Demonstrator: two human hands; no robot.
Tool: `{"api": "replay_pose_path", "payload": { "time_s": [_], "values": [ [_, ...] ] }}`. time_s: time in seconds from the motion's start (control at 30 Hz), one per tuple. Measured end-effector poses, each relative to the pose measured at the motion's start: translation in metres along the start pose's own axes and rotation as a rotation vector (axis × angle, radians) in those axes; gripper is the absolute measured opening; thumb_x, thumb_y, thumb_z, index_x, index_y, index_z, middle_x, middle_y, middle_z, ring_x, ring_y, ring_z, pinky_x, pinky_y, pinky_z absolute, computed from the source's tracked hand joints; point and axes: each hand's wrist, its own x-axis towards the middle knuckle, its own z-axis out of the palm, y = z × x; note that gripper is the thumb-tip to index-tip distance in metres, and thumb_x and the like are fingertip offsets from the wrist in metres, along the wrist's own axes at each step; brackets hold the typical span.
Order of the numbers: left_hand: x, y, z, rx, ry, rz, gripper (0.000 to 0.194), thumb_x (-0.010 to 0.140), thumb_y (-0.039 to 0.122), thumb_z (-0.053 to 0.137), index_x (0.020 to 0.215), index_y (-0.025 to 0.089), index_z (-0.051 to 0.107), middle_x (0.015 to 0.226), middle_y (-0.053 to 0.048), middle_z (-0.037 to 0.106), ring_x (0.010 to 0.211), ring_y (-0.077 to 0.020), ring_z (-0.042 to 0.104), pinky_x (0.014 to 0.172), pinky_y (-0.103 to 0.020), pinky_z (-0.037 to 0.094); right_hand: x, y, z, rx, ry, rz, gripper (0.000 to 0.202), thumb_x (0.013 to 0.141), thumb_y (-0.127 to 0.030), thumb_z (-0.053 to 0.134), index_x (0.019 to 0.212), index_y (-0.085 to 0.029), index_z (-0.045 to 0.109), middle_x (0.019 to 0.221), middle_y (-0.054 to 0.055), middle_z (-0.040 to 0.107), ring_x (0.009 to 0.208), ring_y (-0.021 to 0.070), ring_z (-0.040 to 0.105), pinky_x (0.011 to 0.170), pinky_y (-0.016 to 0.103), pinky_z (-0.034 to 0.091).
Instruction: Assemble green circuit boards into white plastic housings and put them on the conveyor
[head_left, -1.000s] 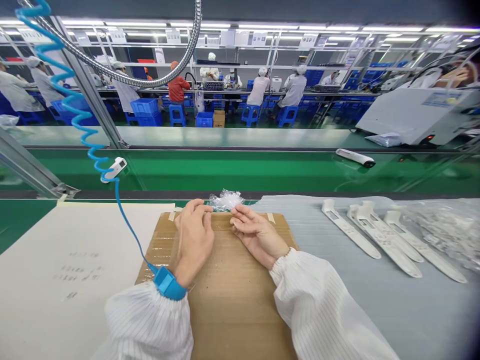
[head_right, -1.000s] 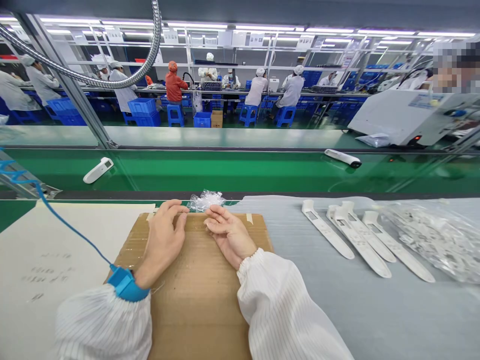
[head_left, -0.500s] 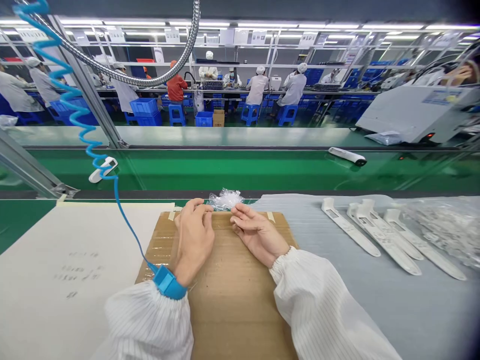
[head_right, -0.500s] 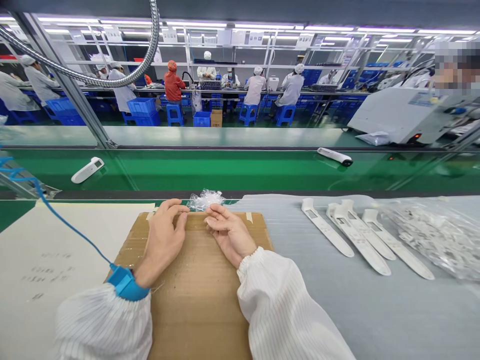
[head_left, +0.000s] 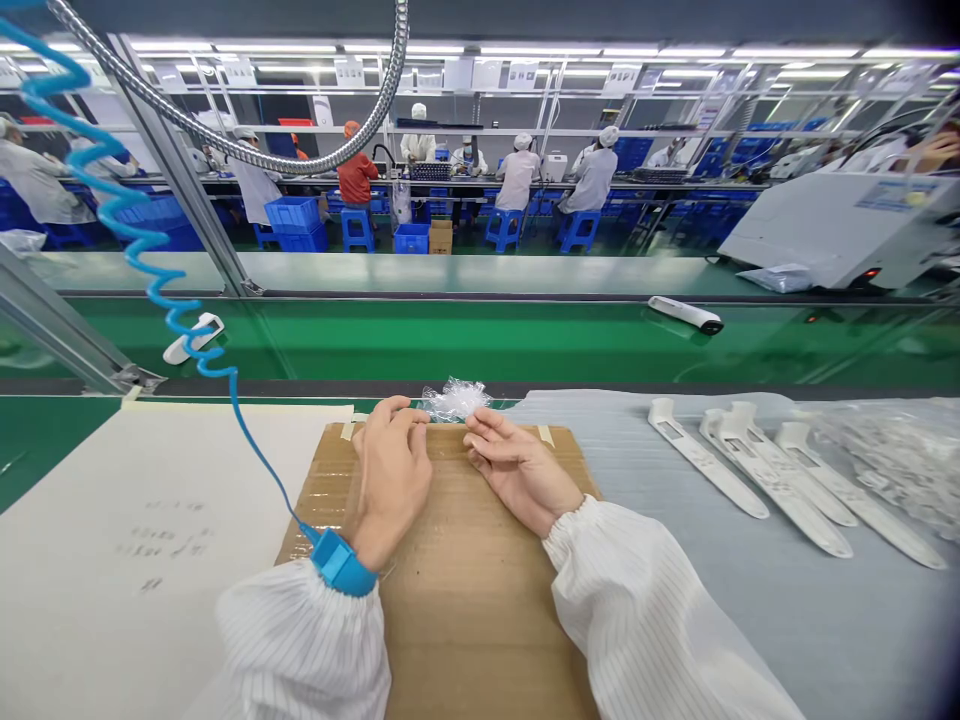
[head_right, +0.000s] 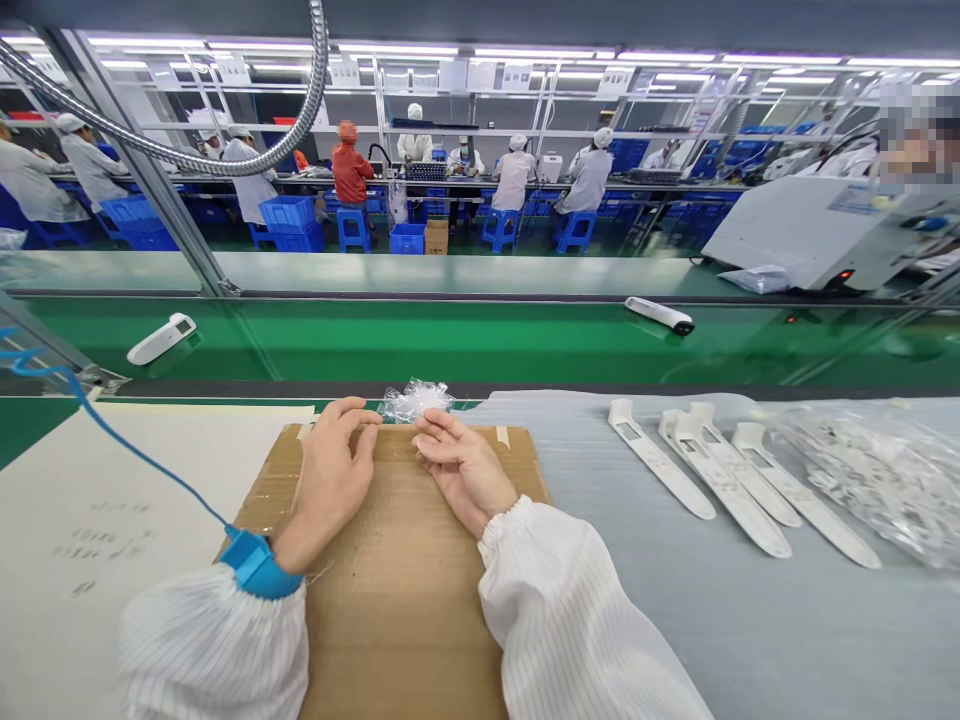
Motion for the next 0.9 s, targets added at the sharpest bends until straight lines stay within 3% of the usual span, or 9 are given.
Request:
{"api": "replay_pose_path", "payload": {
  "time_s": [0.5,0.7,0.9],
  "values": [
    [-0.001,-0.003,0.001,-0.037,0.008,0.010,0.027,0.082,0.006,0.045,0.093,0.018,0.066,0.122,-0.011,0.058,0.119,-0.0259,0.057,0.104,-0.047,0.046,0.005,0.006,-0.013,-0.030,-0.042,-0.037,0.048,0.053,0.001,0.081,0.095,-0.021,0.073,0.105,0.002,0.067,0.089,0.0123,0.062,0.083,0.025,0.048],
    [-0.001,0.000,-0.001,-0.122,-0.001,-0.014,0.029,0.078,0.000,0.046,0.092,0.016,0.066,0.126,-0.011,0.055,0.103,-0.0213,0.063,0.085,-0.036,0.057,0.005,0.006,-0.013,-0.046,-0.066,-0.046,0.043,0.057,-0.004,0.084,0.094,-0.022,0.073,0.104,0.001,0.068,0.082,0.0106,0.060,0.083,0.025,0.049],
    [0.000,0.004,-0.003,-0.132,0.014,-0.030,0.028,0.075,-0.003,0.050,0.088,0.016,0.066,0.124,-0.010,0.057,0.097,-0.0194,0.065,0.079,-0.033,0.058,0.006,0.008,-0.012,-0.038,-0.059,-0.053,0.043,0.057,-0.005,0.087,0.094,-0.022,0.073,0.104,0.001,0.068,0.081,0.0093,0.059,0.081,0.023,0.049]
  ]
}}
